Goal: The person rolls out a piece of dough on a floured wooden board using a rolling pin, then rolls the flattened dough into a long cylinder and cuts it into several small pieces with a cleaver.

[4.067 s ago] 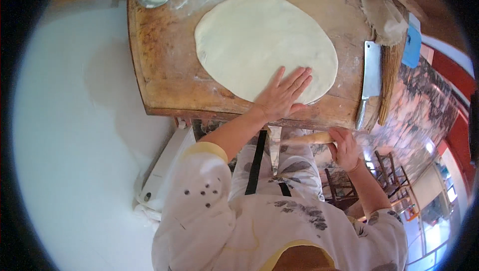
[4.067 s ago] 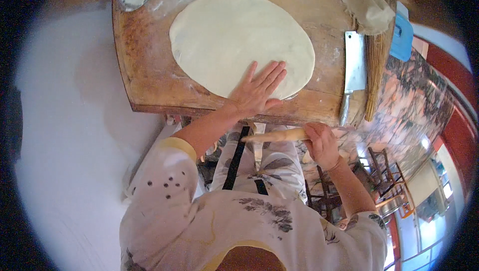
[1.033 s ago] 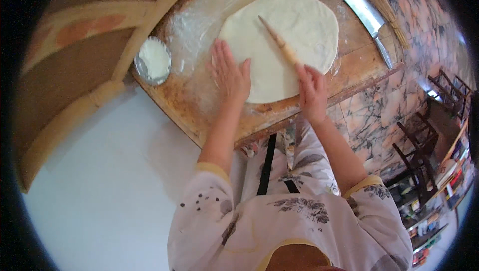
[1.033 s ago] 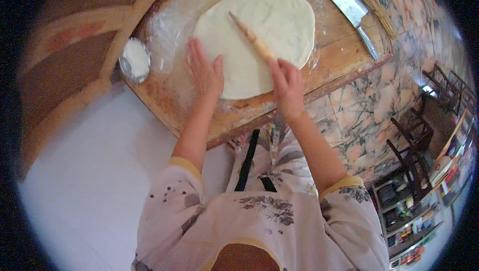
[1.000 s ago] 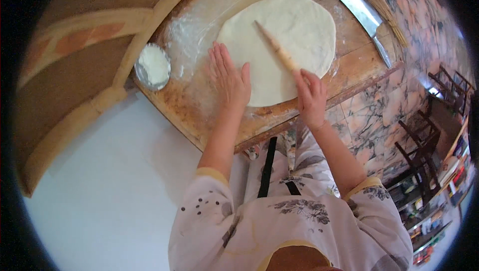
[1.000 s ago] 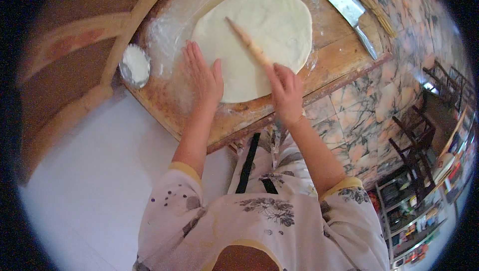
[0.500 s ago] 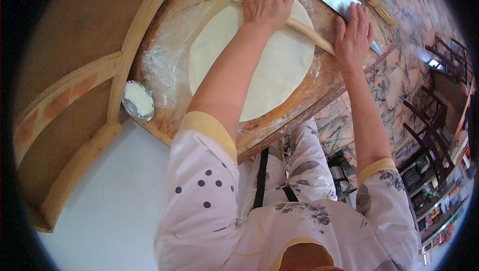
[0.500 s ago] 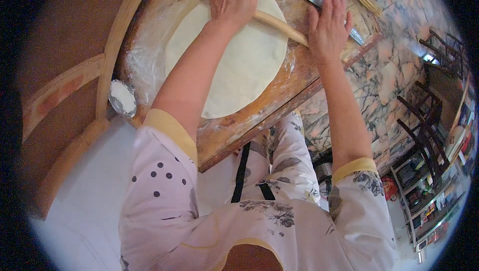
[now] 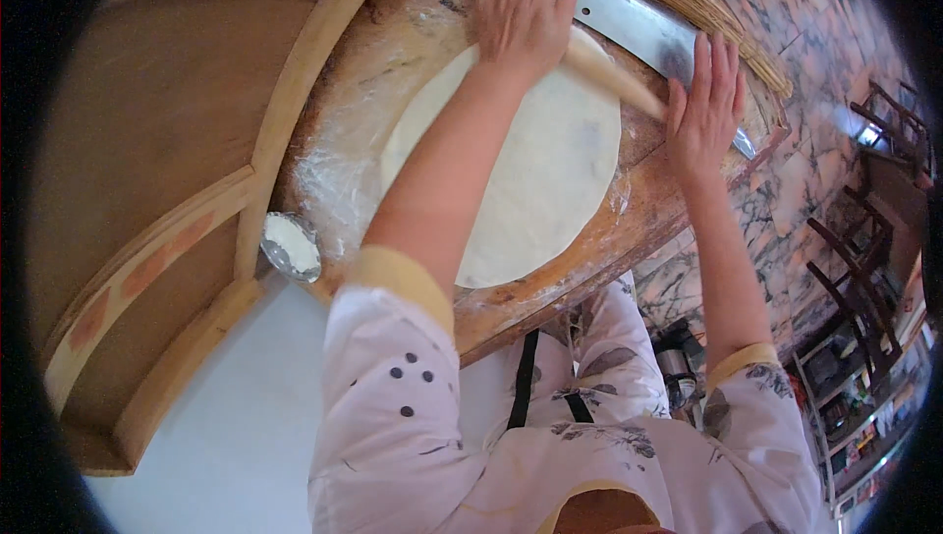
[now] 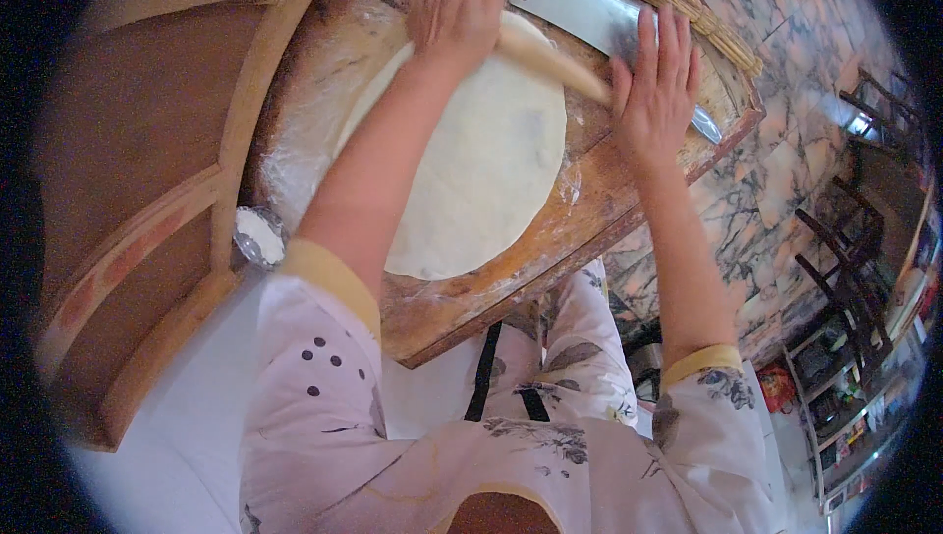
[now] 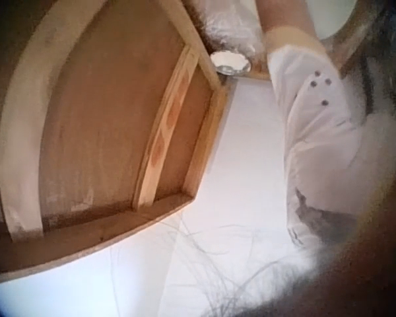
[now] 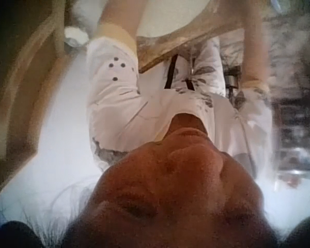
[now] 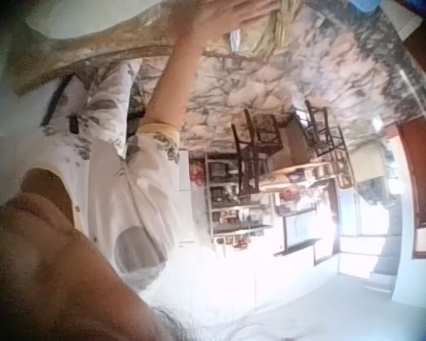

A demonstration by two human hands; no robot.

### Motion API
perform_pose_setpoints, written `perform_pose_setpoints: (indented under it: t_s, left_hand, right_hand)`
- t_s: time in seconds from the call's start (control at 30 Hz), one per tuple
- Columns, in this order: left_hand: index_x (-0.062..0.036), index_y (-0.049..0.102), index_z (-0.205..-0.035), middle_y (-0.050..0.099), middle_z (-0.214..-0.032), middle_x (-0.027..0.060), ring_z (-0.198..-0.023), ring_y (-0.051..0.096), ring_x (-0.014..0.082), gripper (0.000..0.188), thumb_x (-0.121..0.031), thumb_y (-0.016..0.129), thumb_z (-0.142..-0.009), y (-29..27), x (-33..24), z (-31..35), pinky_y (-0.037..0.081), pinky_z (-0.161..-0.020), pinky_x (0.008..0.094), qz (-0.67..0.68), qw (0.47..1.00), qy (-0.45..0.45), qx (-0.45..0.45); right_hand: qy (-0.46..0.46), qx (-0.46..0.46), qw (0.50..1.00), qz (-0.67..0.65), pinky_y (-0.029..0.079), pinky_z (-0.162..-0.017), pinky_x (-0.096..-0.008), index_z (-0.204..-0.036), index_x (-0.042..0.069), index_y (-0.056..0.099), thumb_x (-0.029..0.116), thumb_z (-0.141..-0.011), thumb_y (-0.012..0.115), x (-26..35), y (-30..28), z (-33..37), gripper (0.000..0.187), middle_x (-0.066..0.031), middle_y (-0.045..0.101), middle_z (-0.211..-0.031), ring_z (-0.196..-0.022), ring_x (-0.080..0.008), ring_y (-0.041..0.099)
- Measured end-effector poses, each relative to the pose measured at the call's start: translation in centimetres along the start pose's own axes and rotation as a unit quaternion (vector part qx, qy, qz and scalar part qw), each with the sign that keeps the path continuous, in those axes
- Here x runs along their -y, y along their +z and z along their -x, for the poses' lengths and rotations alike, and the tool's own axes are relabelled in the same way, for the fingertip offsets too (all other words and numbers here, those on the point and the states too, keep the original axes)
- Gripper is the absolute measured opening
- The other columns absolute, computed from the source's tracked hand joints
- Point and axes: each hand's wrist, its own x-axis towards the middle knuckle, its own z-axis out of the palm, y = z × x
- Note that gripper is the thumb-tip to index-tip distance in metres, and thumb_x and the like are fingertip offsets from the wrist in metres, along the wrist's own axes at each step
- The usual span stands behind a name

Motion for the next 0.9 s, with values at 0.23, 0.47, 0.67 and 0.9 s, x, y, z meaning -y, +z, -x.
perform_pose_setpoints:
  t_s: [0.23,0.47,0.67,0.9]
  left_hand:
    - [-0.0046,0.022,-0.156,0.021,-0.164,0.0165,-0.152,0.016,0.0337,0.083,-0.038,0.062,-0.092,-1.5,0.0,5.4,0.011,-0.119,0.0605,0.022,0.998,-0.042,0.043]
    - [-0.0046,0.018,-0.158,0.017,-0.165,0.0172,-0.153,0.013,0.0363,0.089,-0.025,0.068,-0.087,-10.1,-0.3,19.9,0.004,-0.121,0.0578,-0.003,0.963,-0.110,0.248]
    - [-0.0019,0.018,-0.157,0.017,-0.164,0.0207,-0.153,0.011,0.0371,0.077,-0.034,0.054,-0.097,-4.6,3.3,12.5,0.007,-0.121,0.0576,-0.049,0.975,-0.214,0.027]
    - [-0.0029,0.022,-0.156,0.021,-0.162,0.0206,-0.152,0.015,0.0341,0.070,-0.041,0.046,-0.102,-3.4,6.7,0.5,0.009,-0.122,0.0529,-0.044,0.933,-0.356,0.034]
  right_hand:
    - [-0.025,0.103,0.994,-0.036,0.024,-0.120,-0.0468,-0.151,0.006,0.039,0.027,-0.094,0.060,1.9,-1.4,3.5,0.064,-0.0135,0.036,-0.158,-0.147,-0.0317,0.030]
    - [-0.084,0.191,0.975,-0.072,0.026,-0.119,-0.0466,-0.151,0.007,0.039,0.025,-0.090,0.065,3.2,-3.4,9.1,0.069,-0.0138,0.036,-0.157,-0.147,-0.0313,0.032]
    - [-0.148,0.131,0.980,-0.017,0.023,-0.120,-0.0447,-0.155,0.010,0.033,0.035,-0.093,0.060,4.4,0.7,-1.6,0.072,-0.0094,0.035,-0.159,-0.149,-0.0270,0.030]
    - [-0.174,-0.024,0.984,-0.022,0.026,-0.118,-0.0454,-0.151,0.013,0.040,0.036,-0.098,0.056,4.7,5.6,-12.1,0.060,-0.0099,0.038,-0.157,-0.147,-0.0283,0.032]
